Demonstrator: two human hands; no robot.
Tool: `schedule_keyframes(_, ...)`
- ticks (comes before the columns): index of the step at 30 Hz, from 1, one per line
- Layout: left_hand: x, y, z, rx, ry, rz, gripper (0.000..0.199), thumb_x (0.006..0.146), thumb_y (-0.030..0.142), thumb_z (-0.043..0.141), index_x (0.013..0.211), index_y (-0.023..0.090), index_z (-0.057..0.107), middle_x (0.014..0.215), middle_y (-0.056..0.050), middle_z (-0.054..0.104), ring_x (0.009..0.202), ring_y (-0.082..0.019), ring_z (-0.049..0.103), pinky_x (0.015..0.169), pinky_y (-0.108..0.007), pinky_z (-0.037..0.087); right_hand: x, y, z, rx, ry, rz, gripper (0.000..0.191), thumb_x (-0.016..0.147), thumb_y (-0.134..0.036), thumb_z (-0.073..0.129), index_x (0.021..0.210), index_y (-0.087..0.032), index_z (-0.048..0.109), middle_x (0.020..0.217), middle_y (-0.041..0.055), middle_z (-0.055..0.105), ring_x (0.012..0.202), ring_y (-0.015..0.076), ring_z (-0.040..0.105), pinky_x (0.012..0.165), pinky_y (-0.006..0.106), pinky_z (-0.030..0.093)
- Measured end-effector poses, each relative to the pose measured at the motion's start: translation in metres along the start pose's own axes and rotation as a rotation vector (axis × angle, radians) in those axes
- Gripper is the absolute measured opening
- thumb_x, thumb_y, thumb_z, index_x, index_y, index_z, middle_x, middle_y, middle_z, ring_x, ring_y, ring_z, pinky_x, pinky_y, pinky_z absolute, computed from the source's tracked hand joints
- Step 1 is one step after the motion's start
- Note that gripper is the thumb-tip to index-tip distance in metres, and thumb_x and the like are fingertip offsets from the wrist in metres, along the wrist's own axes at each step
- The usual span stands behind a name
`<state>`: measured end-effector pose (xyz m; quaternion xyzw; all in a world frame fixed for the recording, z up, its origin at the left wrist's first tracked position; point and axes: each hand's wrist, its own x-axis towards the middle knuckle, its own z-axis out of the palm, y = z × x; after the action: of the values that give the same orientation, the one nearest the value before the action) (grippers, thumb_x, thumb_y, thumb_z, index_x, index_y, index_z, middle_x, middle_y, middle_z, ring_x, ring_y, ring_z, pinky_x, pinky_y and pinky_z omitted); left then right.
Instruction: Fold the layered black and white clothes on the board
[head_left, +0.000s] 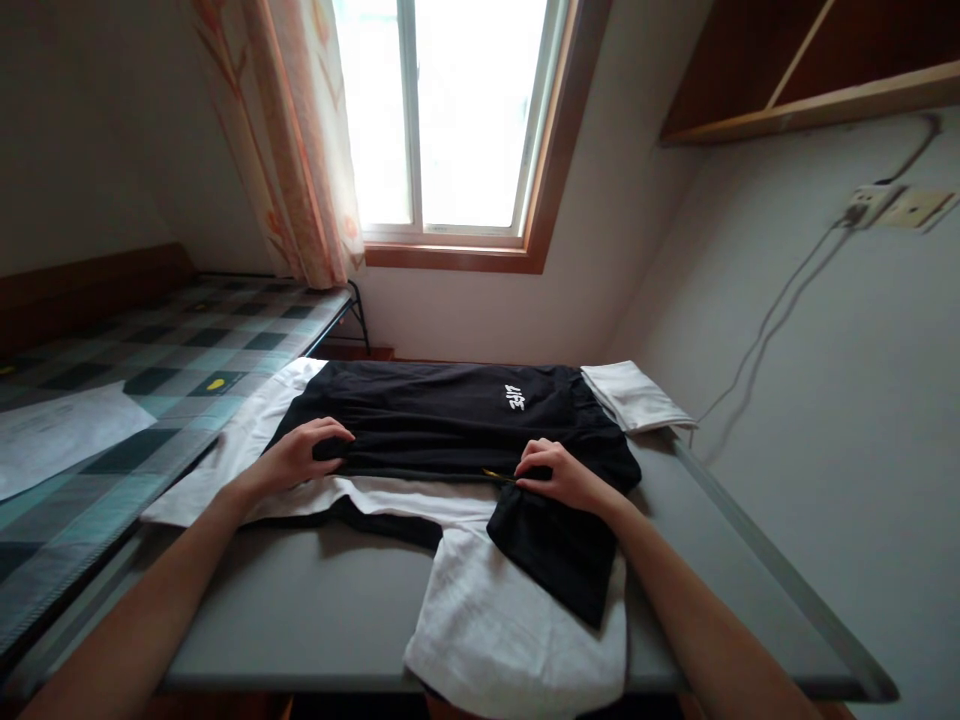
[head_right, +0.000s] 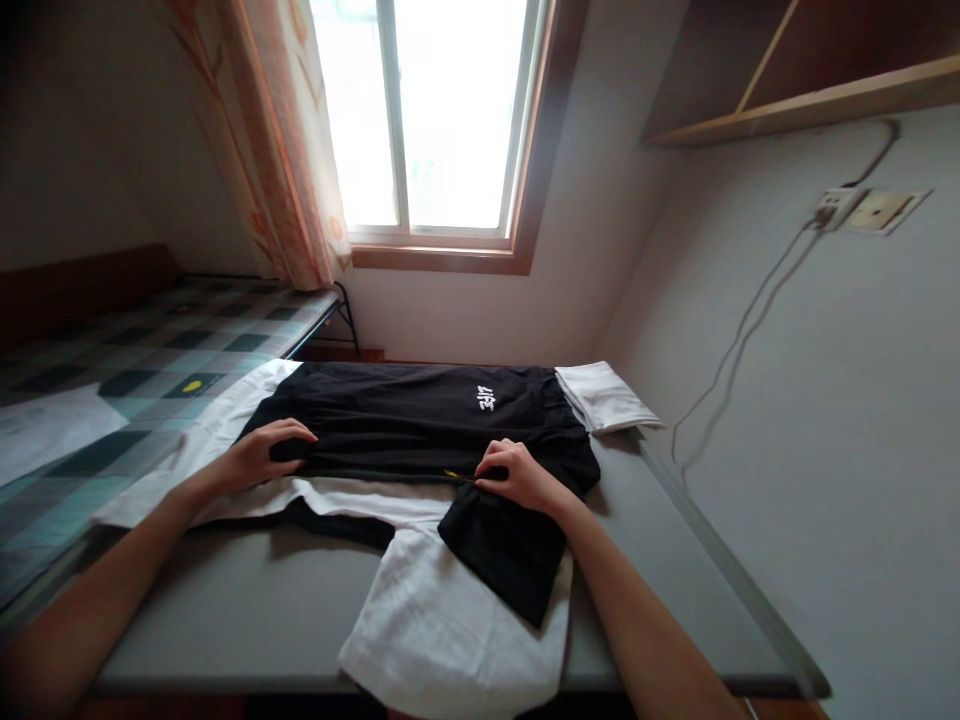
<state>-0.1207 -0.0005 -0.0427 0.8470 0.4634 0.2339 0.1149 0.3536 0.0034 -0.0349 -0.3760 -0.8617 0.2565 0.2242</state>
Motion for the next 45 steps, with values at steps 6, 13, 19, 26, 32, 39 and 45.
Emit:
schedule_keyframes(6,-0.002,-0.009,-0.006,0.048,0.089,-0.055,0.030,0.075,0.017,0.047,0.091,0.021,0.073,0.097,-0.006,0.071,0.089,-0.020,0.068,0.082,-0.030,0.054,-0.004,0.002,-0.015,0.150,-0.047,0.070,0.033,0.088,-0.052,0.063,0.087,-0.019,0.068,0.090,0.0052,0.067,0.085,0.0187,0.061,0.082,0.031,0.047)
schedule_keyframes(13,-0.002,-0.003,-0.012,0.157,0.285,-0.272,0.029,0.071,0.024,0.044,0.076,0.021,0.072,0.075,-0.004,0.073,0.071,-0.021,0.067,0.075,-0.030,0.053,-0.008,0.003,-0.029,0.236,-0.064,0.133,0.044,0.082,-0.061,0.065,0.083,-0.017,0.067,0.084,0.0047,0.067,0.079,0.0181,0.059,0.075,0.030,0.047)
schedule_keyframes(19,0.001,-0.003,-0.009,0.118,0.102,-0.288,0.027,0.064,0.024,0.044,0.069,0.022,0.070,0.073,-0.005,0.073,0.069,-0.021,0.066,0.071,-0.029,0.050,-0.005,-0.006,-0.024,0.213,-0.138,0.115,0.045,0.081,-0.061,0.065,0.086,-0.017,0.075,0.088,0.0073,0.072,0.082,0.0197,0.064,0.077,0.031,0.049)
schedule_keyframes(26,0.002,0.001,-0.005,-0.006,0.040,-0.280,0.025,0.072,0.032,0.041,0.064,0.020,0.061,0.065,-0.001,0.064,0.063,-0.017,0.060,0.064,-0.025,0.045,-0.011,0.015,-0.036,0.150,0.081,0.180,0.046,0.088,-0.058,0.056,0.097,-0.018,0.076,0.090,0.0075,0.074,0.083,0.0217,0.066,0.076,0.033,0.052)
schedule_keyframes(32,0.003,0.003,-0.004,-0.081,0.042,-0.275,0.031,0.076,0.043,0.042,0.055,0.020,0.048,0.054,0.002,0.051,0.056,-0.014,0.049,0.056,-0.024,0.039,-0.019,0.059,-0.041,-0.336,0.386,0.267,0.040,0.090,-0.049,0.052,0.107,-0.021,0.076,0.114,0.0127,0.067,0.109,0.0291,0.061,0.099,0.044,0.047)
schedule_keyframes(39,0.001,0.007,-0.006,-0.032,0.168,-0.344,0.047,0.085,0.054,0.044,0.055,0.020,0.055,0.048,0.002,0.051,0.049,-0.013,0.048,0.050,-0.024,0.034,-0.023,0.078,-0.029,-0.596,0.205,0.482,0.044,0.093,-0.045,0.049,0.126,-0.022,0.069,0.134,0.0129,0.061,0.122,0.0334,0.054,0.103,0.047,0.044)
schedule_keyframes(45,-0.002,0.008,-0.014,-0.154,0.488,-0.538,0.042,0.086,0.054,0.048,0.067,0.020,0.064,0.039,0.004,0.051,0.038,-0.014,0.051,0.046,-0.025,0.041,-0.019,0.078,-0.031,-0.596,0.290,0.478,0.047,0.098,-0.046,0.041,0.131,-0.023,0.065,0.143,0.0120,0.056,0.133,0.0309,0.047,0.106,0.047,0.041)
